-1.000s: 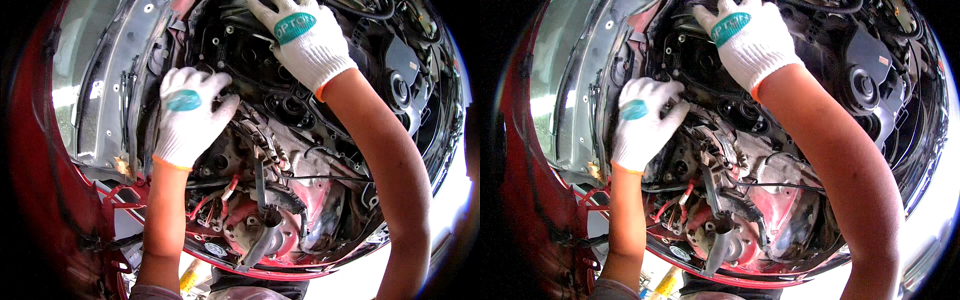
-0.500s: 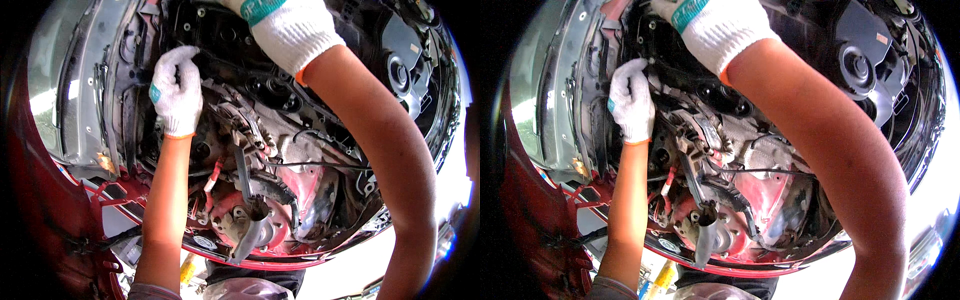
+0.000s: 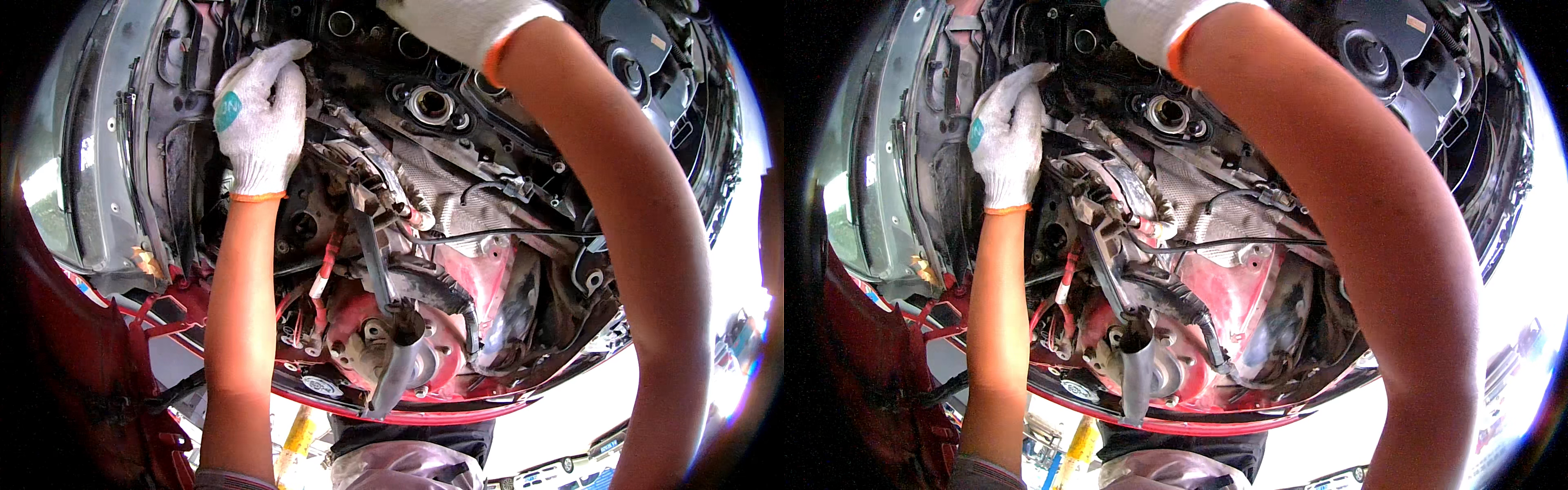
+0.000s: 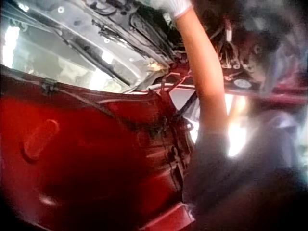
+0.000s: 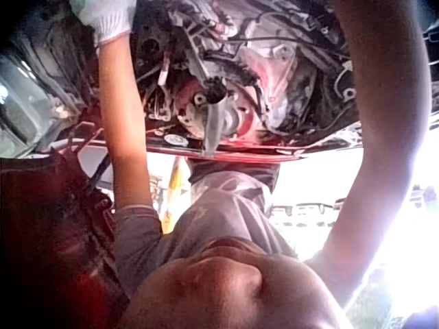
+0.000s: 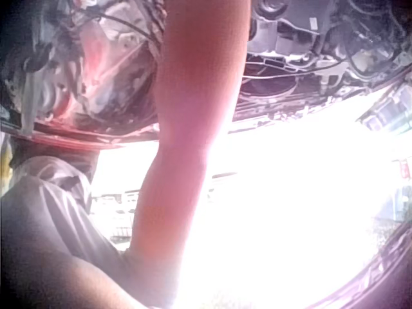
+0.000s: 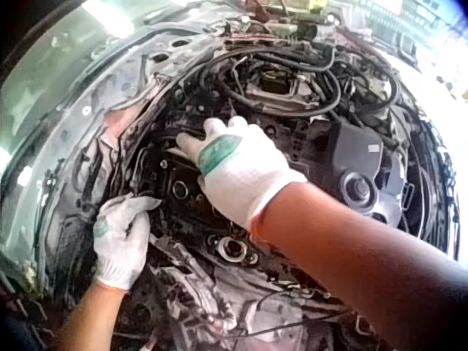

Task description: The person works on a car engine with the hood open, using a wrench to tighten bolts on the cylinder head. They then retrieve a black plastic engine cover from the floor and install it onto the engine, securing it by hand.

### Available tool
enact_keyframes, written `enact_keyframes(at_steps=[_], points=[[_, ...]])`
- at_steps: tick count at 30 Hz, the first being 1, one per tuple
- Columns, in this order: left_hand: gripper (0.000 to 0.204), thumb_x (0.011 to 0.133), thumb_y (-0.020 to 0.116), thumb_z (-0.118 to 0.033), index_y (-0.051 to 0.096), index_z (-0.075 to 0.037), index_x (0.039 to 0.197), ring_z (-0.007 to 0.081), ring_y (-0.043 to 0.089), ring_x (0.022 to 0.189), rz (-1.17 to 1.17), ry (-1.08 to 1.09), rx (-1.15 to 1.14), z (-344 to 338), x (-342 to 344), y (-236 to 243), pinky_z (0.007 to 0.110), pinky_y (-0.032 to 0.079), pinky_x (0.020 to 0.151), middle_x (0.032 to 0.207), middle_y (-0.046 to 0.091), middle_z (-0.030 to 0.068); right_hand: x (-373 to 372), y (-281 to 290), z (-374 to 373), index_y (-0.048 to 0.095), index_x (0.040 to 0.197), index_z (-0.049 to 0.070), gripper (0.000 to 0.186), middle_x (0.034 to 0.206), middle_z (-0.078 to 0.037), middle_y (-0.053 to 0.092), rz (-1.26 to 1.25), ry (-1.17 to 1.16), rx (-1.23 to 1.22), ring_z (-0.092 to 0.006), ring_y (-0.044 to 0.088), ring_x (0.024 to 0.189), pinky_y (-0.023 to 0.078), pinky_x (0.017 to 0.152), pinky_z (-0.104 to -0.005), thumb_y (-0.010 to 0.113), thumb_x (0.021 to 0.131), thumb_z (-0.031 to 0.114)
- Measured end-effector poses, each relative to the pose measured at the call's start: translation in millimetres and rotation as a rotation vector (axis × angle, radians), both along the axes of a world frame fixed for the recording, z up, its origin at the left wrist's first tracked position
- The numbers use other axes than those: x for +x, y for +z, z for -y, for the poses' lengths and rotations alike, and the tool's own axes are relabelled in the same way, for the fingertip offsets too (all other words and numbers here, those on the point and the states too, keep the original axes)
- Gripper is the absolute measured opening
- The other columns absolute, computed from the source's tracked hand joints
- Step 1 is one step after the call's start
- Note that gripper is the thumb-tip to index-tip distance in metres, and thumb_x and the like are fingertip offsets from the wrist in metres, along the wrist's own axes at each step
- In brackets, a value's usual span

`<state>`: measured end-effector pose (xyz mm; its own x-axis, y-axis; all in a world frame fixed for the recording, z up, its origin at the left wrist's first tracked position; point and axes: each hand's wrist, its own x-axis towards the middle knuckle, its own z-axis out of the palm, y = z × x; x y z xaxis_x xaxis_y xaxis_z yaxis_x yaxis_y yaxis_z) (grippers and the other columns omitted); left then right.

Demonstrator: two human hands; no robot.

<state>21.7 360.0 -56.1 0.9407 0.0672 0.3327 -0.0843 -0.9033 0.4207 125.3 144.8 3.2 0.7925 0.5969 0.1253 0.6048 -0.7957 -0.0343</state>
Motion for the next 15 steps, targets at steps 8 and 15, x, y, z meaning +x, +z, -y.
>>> enact_keyframes(at_steps=[8, 15], points=[[0.02, 0.093, 0.062, -0.01, 0.078, -0.011, 0.106, 0.0265, 0.071, 0.098, 0.044, -0.002, -0.11, -1.5, -3.7, -4.9, 0.037, 0.049, 0.099, 0.102, 0.078, 0.0062, -57.5, 45.8, 102.5, 0.068, 0.126, 0.004, 0.04, 0.126, -0.017, 0.067, 0.034, -0.07, 0.524, -0.0294, 0.068, 0.112, 0.058, 0.092, -0.0383, 0.074, 0.087, 0.012], [0.019, 0.095, 0.062, -0.008, 0.077, -0.008, 0.107, 0.0258, 0.072, 0.096, 0.056, -0.023, -0.123, -3.5, -1.6, -3.0, 0.035, 0.053, 0.093, 0.104, 0.077, 0.0079, -52.0, -10.1, 135.7, 0.07, 0.122, 0.01, 0.047, 0.134, -0.019, 0.061, 0.317, -0.233, 0.136, -0.0429, 0.054, 0.13, 0.042, 0.112, -0.0552, 0.08, 0.078, 0.025]])
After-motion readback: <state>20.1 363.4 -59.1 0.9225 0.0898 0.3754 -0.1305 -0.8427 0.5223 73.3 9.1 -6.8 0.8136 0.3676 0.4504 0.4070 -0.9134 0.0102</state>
